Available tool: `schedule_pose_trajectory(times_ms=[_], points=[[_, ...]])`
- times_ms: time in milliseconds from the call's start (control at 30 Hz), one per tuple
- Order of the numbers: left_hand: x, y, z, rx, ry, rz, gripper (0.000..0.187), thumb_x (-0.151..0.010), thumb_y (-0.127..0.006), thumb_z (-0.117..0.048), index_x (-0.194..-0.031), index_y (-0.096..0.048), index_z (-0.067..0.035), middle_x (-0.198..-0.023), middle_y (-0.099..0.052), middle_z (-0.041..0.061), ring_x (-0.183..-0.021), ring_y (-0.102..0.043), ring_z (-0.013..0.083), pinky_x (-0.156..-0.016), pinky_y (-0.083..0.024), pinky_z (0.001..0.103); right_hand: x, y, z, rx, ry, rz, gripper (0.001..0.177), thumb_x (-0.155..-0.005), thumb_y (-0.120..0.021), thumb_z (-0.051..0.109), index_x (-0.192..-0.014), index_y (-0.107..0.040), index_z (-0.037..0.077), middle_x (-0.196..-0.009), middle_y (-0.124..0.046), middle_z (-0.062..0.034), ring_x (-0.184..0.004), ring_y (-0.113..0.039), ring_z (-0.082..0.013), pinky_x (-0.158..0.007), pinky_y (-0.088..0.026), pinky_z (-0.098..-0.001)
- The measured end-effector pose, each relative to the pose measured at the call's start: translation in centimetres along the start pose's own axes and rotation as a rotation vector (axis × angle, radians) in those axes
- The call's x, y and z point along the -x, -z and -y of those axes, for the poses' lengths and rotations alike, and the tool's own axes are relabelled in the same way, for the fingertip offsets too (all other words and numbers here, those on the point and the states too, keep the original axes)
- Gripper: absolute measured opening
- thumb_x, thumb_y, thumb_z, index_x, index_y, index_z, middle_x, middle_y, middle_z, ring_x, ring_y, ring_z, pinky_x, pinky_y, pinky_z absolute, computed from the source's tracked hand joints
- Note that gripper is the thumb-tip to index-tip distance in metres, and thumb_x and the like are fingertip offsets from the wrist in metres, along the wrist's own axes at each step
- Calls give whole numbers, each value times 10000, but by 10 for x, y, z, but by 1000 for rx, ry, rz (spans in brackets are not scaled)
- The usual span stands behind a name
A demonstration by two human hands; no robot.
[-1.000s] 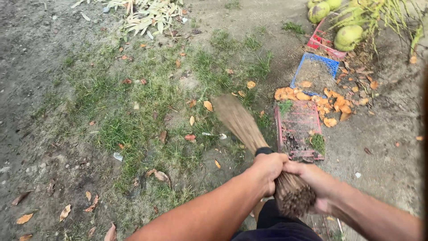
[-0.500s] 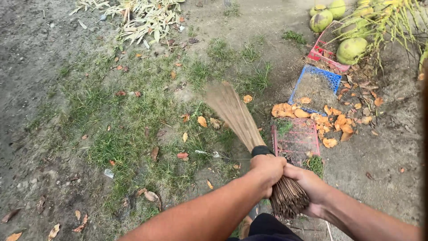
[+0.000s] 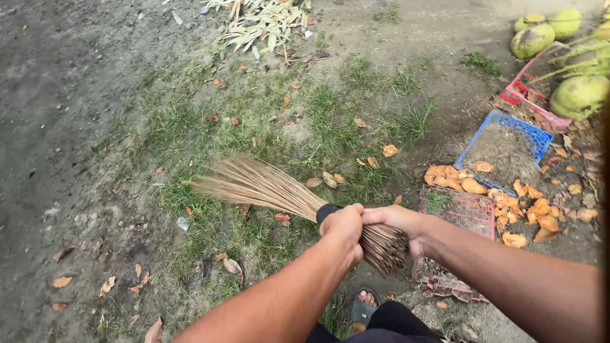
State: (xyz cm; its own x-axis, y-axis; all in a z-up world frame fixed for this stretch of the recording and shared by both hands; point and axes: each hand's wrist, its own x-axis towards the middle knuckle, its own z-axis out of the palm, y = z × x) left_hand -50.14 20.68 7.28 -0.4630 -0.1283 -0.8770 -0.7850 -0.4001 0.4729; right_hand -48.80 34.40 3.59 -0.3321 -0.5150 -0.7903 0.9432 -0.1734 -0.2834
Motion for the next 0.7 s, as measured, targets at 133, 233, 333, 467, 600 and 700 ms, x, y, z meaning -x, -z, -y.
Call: schedule_pose_trajectory(times_ms=[133,233,333,467,600,700], points=[[-3,42,-5,73,195,378,243,-872,-629,-136,-1037,-594,38,-938,-719,188,-773,-734,307,-685,-633,457,40,-68,-13,-48,86,-203,313,-909,-631,391,-1095,-642,139,-921,-746,-110,-718,-735,-262,-678,-610,-482],[-44,69,-25,-160,315,668,210,-878,-554,-222,-974,-620,-47,-829,-724,143,-680,-705,288,-617,-618,449,34,-118,-23,-229,230,-201,304,-923,-630,247,-1143,-606,39,-978,-743,-166,-797,-765,-283,-753,-650,-492],[-98,70,-60,-415,318,760,158,-898,-507,-214,-906,-582,-76,-697,-664,129,-538,-652,286,-529,-593,491,-4,-133,-2,-307,242,-289,271,-951,-575,275,-1139,-581,79,-966,-738,-150,-790,-721,-280,-732,-608,-510],[-122,63,-79,-326,180,624,202,-898,-519,-220,-936,-590,-35,-686,-661,113,-508,-644,275,-486,-570,496,-55,-114,22,-246,242,-194,303,-955,-581,287,-1167,-585,71,-928,-730,-135,-748,-722,-269,-675,-599,-467],[-92,79,-56,-186,3,496,192,-893,-638,-108,-1025,-603,28,-793,-690,145,-614,-715,272,-591,-617,475,-53,-114,3,-151,364,-180,389,-928,-552,241,-1292,-557,104,-989,-751,-129,-779,-742,-259,-696,-632,-466],[-71,99,-44,-57,96,555,206,-858,-669,-69,-1034,-612,23,-809,-685,130,-633,-720,266,-585,-609,467,-27,-147,-22,-124,424,-291,445,-903,-556,176,-1345,-570,221,-1028,-749,-94,-810,-748,-231,-705,-620,-459]])
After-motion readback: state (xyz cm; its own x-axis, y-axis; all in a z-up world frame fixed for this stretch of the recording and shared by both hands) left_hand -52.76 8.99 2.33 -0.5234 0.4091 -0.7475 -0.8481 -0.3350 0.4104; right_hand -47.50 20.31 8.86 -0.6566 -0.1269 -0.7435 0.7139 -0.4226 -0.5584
